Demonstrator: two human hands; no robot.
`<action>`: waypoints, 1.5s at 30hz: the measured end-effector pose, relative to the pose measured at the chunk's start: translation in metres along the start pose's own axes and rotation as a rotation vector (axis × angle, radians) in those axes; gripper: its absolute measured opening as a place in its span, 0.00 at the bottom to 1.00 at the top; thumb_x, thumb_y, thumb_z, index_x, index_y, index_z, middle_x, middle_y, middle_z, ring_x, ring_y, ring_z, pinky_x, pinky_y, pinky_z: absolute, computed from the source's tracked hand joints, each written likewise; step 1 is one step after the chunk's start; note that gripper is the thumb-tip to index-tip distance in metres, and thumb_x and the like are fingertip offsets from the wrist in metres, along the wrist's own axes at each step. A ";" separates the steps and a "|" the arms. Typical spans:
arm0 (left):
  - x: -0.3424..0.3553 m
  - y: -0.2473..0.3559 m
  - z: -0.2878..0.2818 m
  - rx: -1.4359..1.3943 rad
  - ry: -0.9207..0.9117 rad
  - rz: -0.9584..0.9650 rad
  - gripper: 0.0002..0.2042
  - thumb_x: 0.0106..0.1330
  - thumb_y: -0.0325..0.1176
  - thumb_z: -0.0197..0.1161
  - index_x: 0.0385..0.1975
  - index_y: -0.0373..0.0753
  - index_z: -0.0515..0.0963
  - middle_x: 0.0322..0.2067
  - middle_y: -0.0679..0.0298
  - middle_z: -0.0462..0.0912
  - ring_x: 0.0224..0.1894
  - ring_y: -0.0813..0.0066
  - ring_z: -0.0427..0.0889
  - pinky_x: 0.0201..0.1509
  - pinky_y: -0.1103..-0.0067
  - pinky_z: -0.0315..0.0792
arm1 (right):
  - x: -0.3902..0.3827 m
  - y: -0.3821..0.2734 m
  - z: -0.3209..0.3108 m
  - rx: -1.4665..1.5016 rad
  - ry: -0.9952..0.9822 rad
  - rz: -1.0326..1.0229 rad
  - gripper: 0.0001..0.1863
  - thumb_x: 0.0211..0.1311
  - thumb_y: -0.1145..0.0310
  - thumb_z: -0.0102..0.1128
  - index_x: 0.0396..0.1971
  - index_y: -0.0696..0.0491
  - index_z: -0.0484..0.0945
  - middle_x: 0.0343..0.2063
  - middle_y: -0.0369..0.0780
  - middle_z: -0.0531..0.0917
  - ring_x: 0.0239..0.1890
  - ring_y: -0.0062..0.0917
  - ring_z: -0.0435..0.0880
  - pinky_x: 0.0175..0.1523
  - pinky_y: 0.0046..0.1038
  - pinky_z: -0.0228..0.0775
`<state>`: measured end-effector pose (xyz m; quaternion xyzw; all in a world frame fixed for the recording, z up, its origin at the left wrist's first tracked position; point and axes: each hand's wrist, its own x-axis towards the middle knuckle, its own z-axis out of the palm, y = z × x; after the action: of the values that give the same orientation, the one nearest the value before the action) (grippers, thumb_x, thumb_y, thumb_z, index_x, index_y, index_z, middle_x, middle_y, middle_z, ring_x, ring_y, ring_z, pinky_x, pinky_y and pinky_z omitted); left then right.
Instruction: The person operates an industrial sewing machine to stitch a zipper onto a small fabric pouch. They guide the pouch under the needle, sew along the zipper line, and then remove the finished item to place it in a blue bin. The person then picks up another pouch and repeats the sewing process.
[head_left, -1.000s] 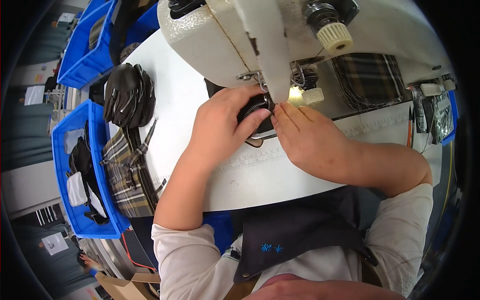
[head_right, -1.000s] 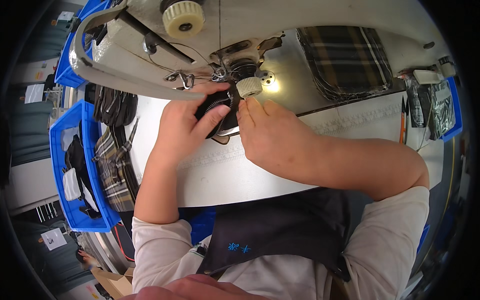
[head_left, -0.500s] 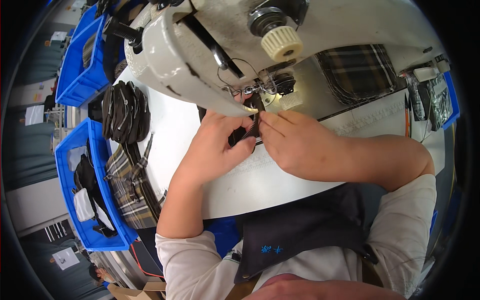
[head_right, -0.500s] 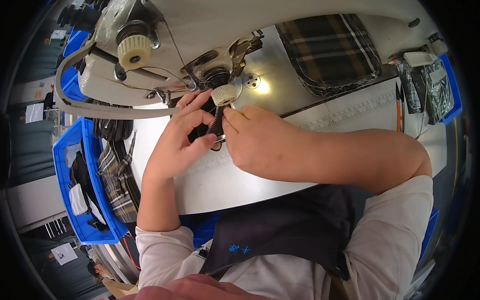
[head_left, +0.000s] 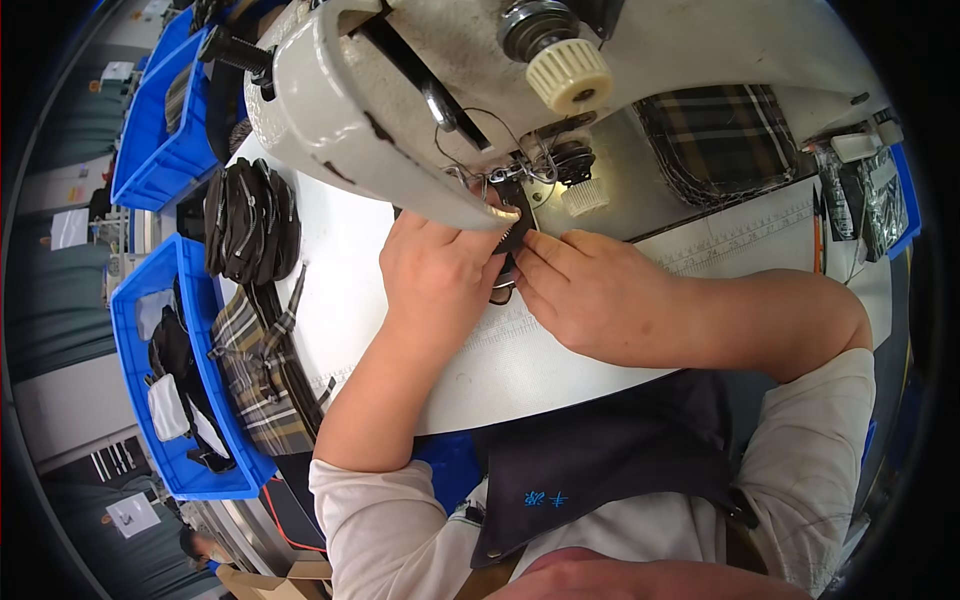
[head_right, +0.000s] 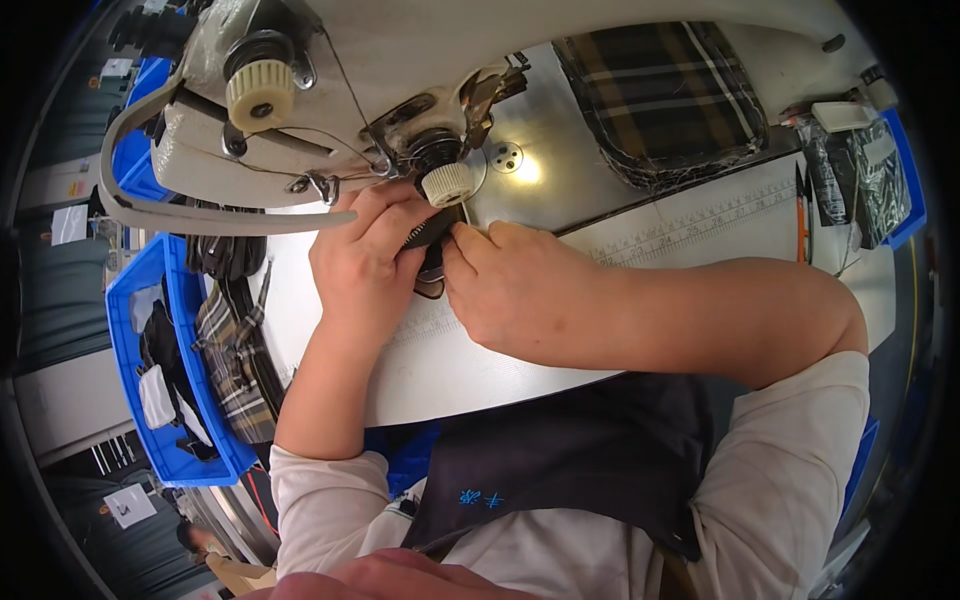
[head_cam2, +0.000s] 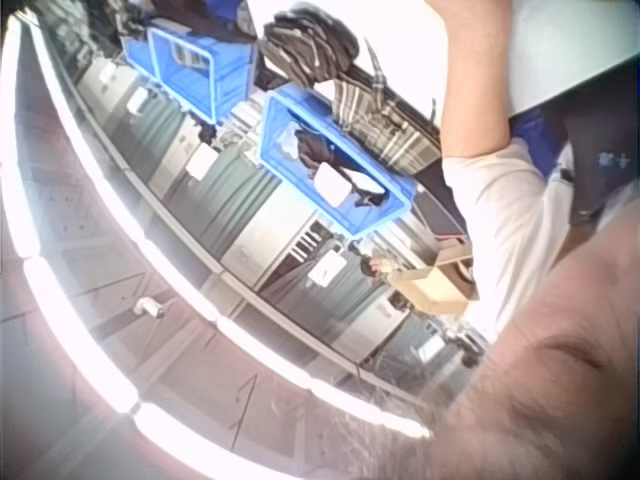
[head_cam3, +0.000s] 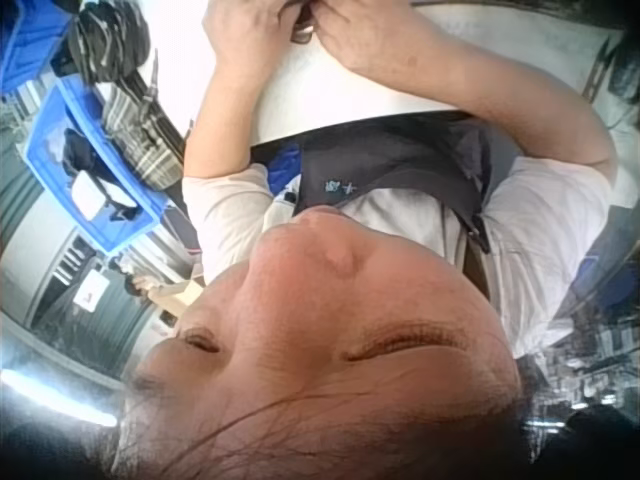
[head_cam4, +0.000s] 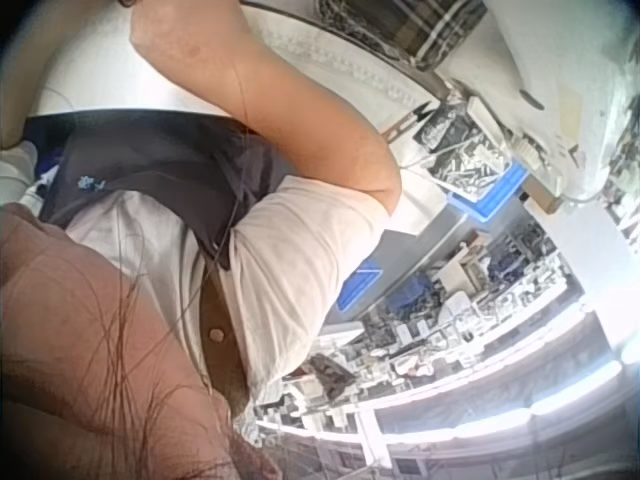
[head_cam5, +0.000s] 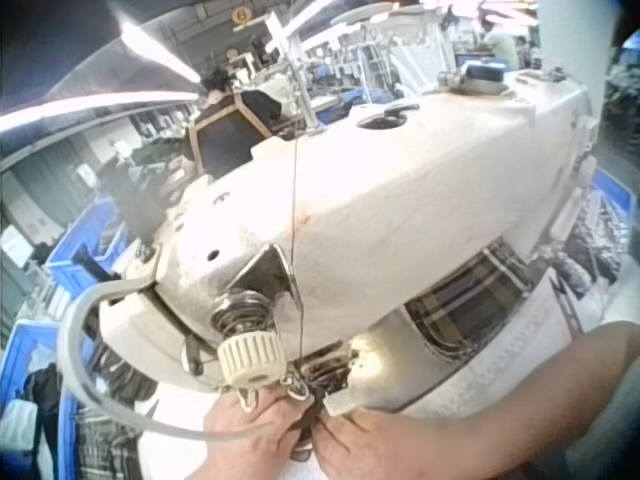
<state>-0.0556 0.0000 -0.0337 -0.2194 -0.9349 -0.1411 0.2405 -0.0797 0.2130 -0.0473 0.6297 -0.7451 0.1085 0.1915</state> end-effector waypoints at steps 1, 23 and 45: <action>0.001 0.000 -0.001 -0.002 -0.005 0.012 0.18 0.42 0.23 0.78 0.36 0.42 0.87 0.40 0.67 0.87 0.42 0.61 0.86 0.38 0.71 0.81 | 0.000 0.000 -0.001 0.017 -0.031 0.000 0.14 0.49 0.69 0.65 0.33 0.64 0.86 0.36 0.50 0.86 0.41 0.35 0.85 0.38 0.29 0.78; 0.001 0.008 -0.012 -0.157 -0.175 0.012 0.11 0.53 0.24 0.74 0.37 0.39 0.87 0.42 0.67 0.91 0.41 0.64 0.88 0.44 0.72 0.82 | 0.001 -0.005 -0.002 0.009 -0.008 0.007 0.12 0.49 0.69 0.64 0.31 0.62 0.85 0.32 0.46 0.84 0.39 0.34 0.81 0.42 0.30 0.76; 0.007 -0.007 -0.004 -0.053 -0.153 0.068 0.11 0.56 0.24 0.72 0.40 0.40 0.88 0.43 0.68 0.90 0.44 0.64 0.87 0.44 0.71 0.81 | 0.000 0.001 0.004 0.013 -0.050 0.137 0.20 0.56 0.69 0.65 0.47 0.63 0.84 0.46 0.50 0.87 0.26 0.26 0.84 0.28 0.29 0.74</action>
<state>-0.0629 -0.0047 -0.0277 -0.2675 -0.9385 -0.1405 0.1671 -0.0808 0.2115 -0.0513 0.5810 -0.7902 0.1102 0.1608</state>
